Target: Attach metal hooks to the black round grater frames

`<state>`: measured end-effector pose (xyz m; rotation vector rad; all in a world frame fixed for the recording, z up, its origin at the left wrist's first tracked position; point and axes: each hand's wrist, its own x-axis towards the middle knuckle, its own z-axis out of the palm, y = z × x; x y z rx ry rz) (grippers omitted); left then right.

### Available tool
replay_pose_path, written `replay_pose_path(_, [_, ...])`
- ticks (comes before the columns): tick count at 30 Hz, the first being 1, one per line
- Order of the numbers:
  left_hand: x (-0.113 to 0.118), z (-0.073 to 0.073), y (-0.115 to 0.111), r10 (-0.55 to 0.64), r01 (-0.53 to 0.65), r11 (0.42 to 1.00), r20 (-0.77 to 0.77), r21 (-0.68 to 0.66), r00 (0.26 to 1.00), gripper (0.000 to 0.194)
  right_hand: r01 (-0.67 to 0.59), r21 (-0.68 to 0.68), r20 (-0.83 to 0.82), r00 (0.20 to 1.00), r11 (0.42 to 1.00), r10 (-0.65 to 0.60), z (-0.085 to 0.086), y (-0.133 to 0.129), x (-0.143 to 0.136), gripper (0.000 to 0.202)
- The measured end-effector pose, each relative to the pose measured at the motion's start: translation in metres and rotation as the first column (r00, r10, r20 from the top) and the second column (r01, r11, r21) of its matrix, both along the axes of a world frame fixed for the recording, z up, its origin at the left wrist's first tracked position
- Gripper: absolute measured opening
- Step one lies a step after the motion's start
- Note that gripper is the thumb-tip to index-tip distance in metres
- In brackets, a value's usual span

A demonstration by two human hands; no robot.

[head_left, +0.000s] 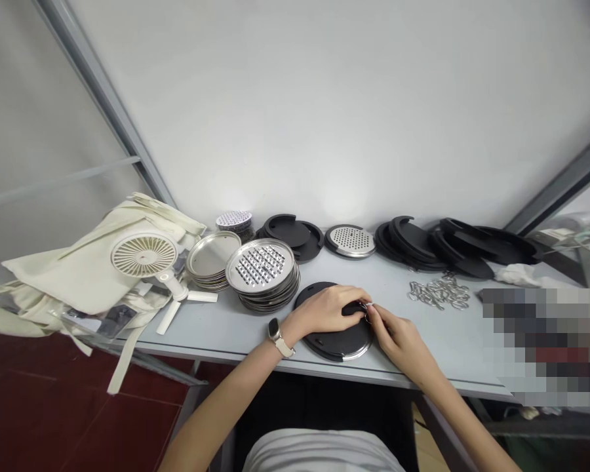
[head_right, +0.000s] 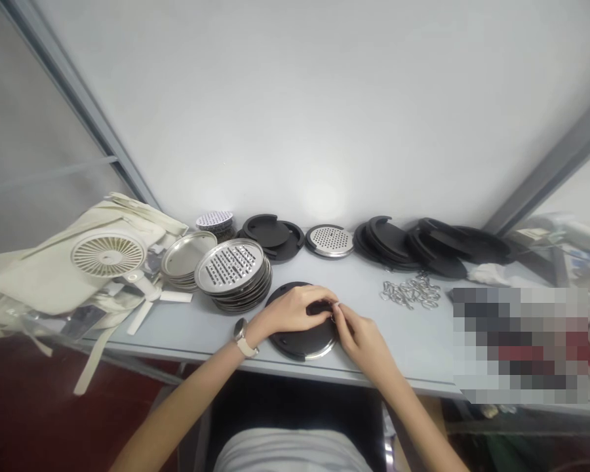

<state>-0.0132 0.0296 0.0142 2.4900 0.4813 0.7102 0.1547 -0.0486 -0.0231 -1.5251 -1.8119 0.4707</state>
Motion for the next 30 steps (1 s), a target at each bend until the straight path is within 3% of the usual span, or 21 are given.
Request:
replay_pose_path(8, [0.0003, 0.0007, 0.0004, -0.006, 0.005, 0.998, 0.01, 0.056, 1.0, 0.021, -0.026, -0.004, 0.0, 1.0, 1.0, 0.026, 0.0003, 0.0011, -0.0002, 0.033])
replay_pose_path(23, [0.0003, 0.0017, -0.0021, 0.018, -0.018, 1.0, -0.005, -0.015, 1.0, 0.025, 0.007, -0.025, -0.039, 0.999, 1.0, -0.008, 0.0035, -0.0008, -0.0014, 0.034])
replay_pose_path(30, [0.0007, 0.0013, -0.0013, 0.017, -0.018, 1.0, 0.008, 0.007, 1.0, 0.024, -0.048, -0.064, -0.1, 0.994, 0.997, 0.041, 0.0075, 0.0007, 0.0004, 0.035])
